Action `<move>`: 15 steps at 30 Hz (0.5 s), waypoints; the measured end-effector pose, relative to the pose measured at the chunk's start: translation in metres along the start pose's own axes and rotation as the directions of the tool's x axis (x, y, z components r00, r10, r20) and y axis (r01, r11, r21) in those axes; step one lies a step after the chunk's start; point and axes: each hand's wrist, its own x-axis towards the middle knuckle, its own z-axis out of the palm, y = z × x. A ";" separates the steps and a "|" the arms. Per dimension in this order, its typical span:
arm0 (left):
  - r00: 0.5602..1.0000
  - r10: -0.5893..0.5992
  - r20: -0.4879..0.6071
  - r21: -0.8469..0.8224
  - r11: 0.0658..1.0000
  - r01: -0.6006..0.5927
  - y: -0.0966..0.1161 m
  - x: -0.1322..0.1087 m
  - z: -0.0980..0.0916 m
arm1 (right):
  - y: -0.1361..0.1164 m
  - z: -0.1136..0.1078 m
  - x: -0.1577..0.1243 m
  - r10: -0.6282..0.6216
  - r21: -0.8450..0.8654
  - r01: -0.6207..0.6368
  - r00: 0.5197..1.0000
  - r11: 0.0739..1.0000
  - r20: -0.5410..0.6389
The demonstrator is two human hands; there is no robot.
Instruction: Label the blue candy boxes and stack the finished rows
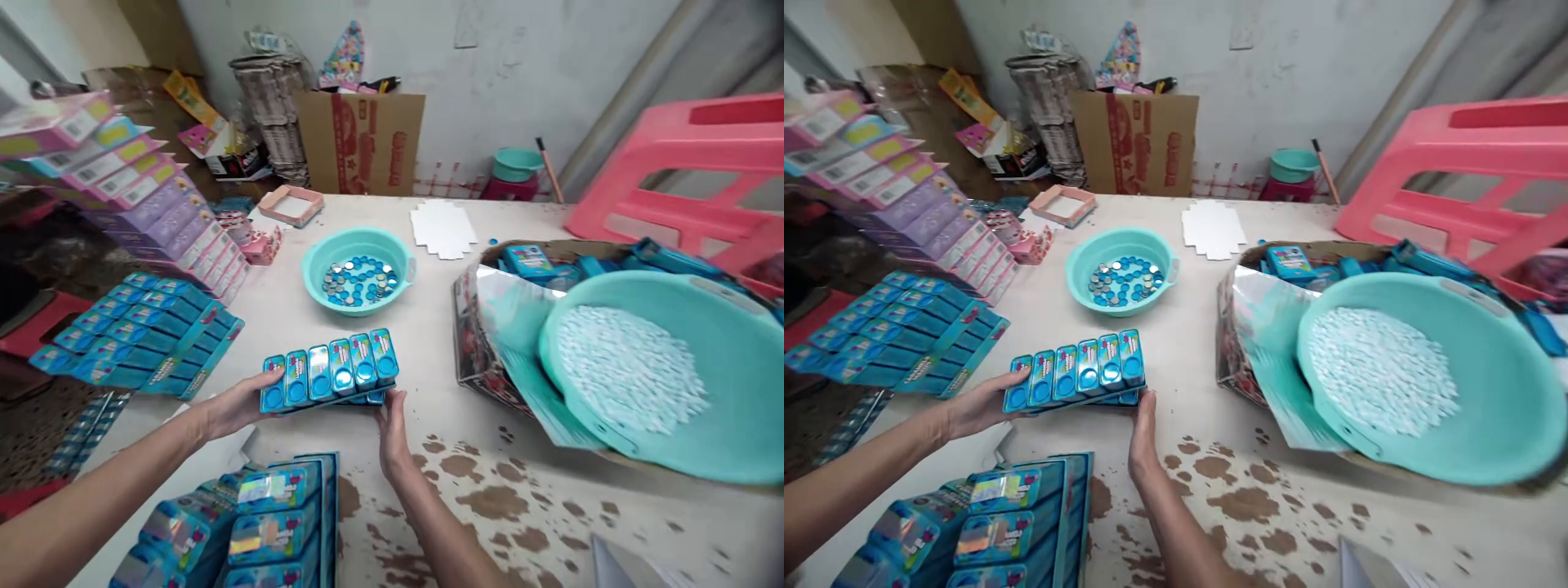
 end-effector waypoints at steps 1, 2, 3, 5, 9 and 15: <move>0.999 -0.030 0.045 0.030 0.999 0.029 0.001 0.002 0.010 | -0.004 -0.010 -0.011 0.038 0.045 -0.036 0.998 0.998 -0.047; 0.994 -0.063 0.092 0.064 0.996 0.057 0.003 0.005 0.021 | -0.009 -0.020 -0.022 0.072 0.088 -0.064 0.993 0.994 -0.091; 0.986 -0.097 0.138 0.101 0.991 0.084 0.004 0.008 0.033 | -0.015 -0.030 -0.031 0.091 0.126 -0.075 0.988 0.989 -0.128; 0.966 -0.165 0.199 0.180 0.975 0.130 0.005 0.017 0.058 | -0.028 -0.051 -0.047 0.082 0.175 -0.050 0.980 0.983 -0.179; 0.946 -0.237 0.221 0.276 0.946 0.173 -0.003 0.035 0.112 | -0.047 -0.099 -0.073 0.019 0.154 0.015 0.976 0.988 -0.217; 0.862 -0.314 0.399 0.371 0.915 0.162 -0.032 0.041 0.200 | -0.052 -0.169 -0.136 -0.023 0.203 0.111 0.921 0.973 -0.389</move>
